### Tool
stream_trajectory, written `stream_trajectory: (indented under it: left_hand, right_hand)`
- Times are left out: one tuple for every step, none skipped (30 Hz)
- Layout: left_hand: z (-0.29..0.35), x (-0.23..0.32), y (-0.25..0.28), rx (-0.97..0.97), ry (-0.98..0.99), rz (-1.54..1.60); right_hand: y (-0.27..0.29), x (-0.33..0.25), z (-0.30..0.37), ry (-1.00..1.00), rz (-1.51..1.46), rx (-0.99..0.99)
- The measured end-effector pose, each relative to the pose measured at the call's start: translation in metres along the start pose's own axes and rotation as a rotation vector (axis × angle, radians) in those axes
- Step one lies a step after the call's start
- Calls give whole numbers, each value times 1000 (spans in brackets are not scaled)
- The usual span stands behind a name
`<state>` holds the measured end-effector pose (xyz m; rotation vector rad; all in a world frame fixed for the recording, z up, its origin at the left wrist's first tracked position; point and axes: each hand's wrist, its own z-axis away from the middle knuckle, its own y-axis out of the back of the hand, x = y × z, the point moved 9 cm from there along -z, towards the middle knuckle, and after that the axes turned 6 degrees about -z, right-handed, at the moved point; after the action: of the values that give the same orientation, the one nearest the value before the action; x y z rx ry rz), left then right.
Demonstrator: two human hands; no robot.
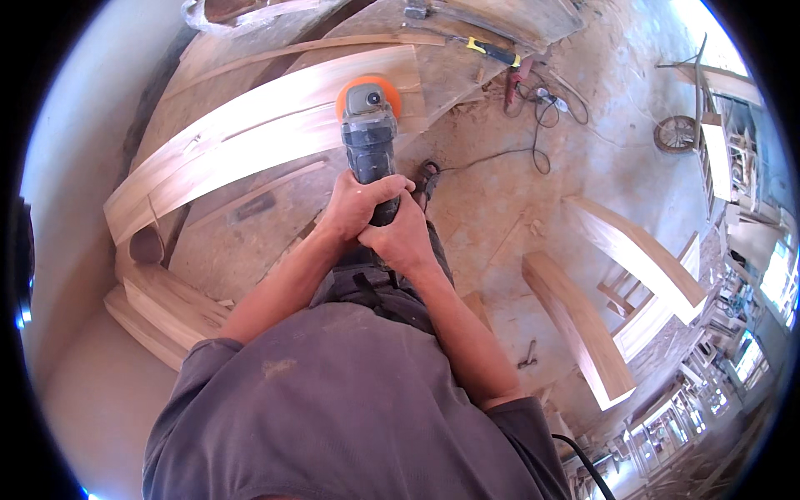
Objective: The person uses an angle grinder to smooth a curved wooden piece, then inserts a thin wooden strip into a groove and hammers it into place. The person repeats the grinding and hammering process on the same piece before inspecting the finished assembly.
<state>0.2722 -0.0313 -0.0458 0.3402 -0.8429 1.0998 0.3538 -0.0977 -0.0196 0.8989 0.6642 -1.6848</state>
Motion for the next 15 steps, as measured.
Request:
stream_trajectory:
  left_hand:
    - [3, 1, 5, 4, -5, 5]
    - [5, 3, 10, 10, -11, 9]
    - [6, 2, 16, 23, 2, 21]
    - [7, -1, 23, 36, 14, 34]
    - [9, -3, 30, 48, 27, 49]
    - [11, -2, 36, 54, 23, 58]
    - [14, 0, 42, 60, 18, 67]
    - [17, 1, 49, 66, 14, 78]
    - [19, 0, 55, 71, 8, 87]
    - [20, 0, 62, 77, 2, 96]
    - [23, -1, 70, 87, -3, 105]
    - [25, -2, 77, 89, -15, 90]
    - [27, -3, 84, 92, -27, 75]
    - [29, -3, 90, 92, -38, 59]
    - [31, -5, 98, 104, -41, 52]
  right_hand:
    - [-5, 1, 0, 2, 7, -7]
    - [-11, 0, -1, 5, 13, -14]
    - [-17, -1, -1, 3, -5, -22]
    - [-24, -2, -1, 1, -23, -30]
    - [-31, -2, 0, -3, -39, -37]
    - [-38, -2, -1, -5, -37, -48]
    - [-45, 0, -1, -6, -35, -60]
    - [-52, 1, -2, -8, -31, -71]
    - [-58, 0, -3, -7, -14, -77]
    - [-65, -2, -3, -5, 4, -83]
    - [-72, -4, -3, -4, 21, -93]
    - [-79, -7, -2, -3, 18, -95]
    - [-86, -10, -1, -1, 15, -97]
    - [-92, -12, 0, 1, 11, -97]
    - [-100, -11, 0, -1, 18, -112]
